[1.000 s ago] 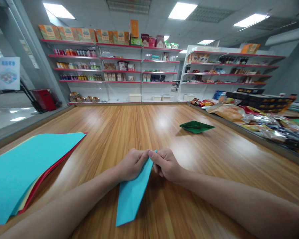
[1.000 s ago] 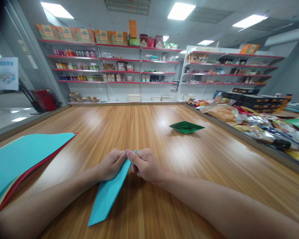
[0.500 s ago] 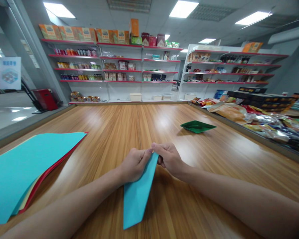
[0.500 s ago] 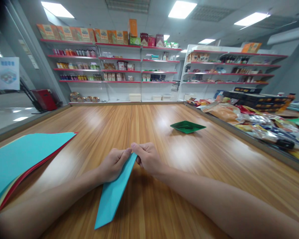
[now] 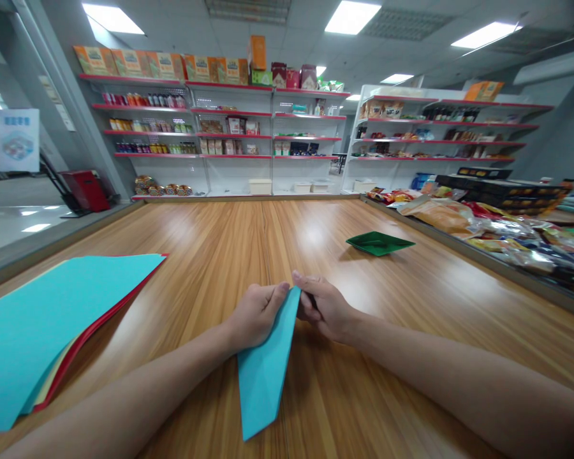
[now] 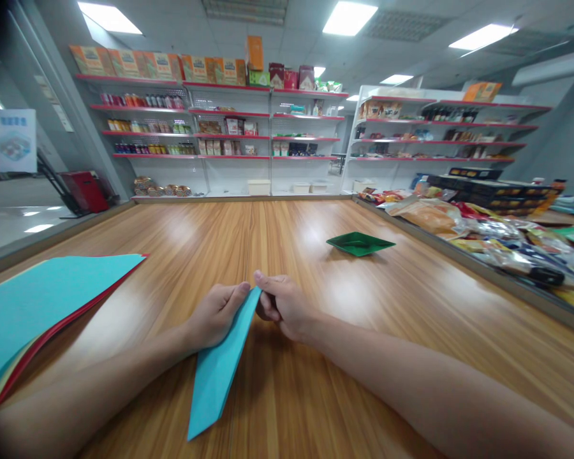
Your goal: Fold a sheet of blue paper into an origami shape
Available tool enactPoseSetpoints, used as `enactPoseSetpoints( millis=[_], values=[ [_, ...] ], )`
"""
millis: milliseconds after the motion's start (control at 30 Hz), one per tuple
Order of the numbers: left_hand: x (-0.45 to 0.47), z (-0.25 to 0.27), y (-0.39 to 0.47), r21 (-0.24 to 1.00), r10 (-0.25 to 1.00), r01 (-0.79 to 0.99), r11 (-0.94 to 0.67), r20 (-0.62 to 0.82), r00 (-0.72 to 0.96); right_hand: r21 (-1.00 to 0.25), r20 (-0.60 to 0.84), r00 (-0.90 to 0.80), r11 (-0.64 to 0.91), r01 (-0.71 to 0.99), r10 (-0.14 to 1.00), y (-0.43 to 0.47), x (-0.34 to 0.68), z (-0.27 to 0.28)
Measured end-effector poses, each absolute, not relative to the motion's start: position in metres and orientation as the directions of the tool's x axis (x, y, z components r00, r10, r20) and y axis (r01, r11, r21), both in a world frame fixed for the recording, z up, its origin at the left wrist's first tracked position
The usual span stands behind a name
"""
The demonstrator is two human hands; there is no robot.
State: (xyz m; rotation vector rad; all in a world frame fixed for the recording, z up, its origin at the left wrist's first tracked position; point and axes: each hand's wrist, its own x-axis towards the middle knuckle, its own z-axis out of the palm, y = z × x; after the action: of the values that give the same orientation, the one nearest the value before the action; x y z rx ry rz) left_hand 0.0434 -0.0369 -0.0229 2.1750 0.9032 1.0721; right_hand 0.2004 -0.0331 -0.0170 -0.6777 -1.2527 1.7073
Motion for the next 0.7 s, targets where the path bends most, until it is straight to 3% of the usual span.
enactPoseSetpoints(
  millis=[100,267,467,700],
  values=[
    [0.044,-0.022,-0.039,0.732,0.762,0.299,-0.612,0.444,0.472,-0.957,0.148,-0.432,0.018,-0.290,0.890,-0.035,0.200,-0.021],
    [0.044,-0.022,-0.039,0.804,0.787,0.255,-0.537,0.369,0.495,-0.978,0.192,-0.494,0.207,-0.025,0.848,-0.044,0.200,-0.023],
    [0.042,-0.019,-0.041,0.816,0.751,0.215,-0.536,0.345,0.563,-0.946,0.245,-0.545,0.320,0.045,0.802,-0.052,0.203,-0.017],
    [0.044,-0.024,-0.041,0.761,0.825,0.345,-0.549,0.428,0.370,-0.922,0.216,-0.588,0.360,0.140,0.780,-0.054,0.203,-0.019]
  ],
)
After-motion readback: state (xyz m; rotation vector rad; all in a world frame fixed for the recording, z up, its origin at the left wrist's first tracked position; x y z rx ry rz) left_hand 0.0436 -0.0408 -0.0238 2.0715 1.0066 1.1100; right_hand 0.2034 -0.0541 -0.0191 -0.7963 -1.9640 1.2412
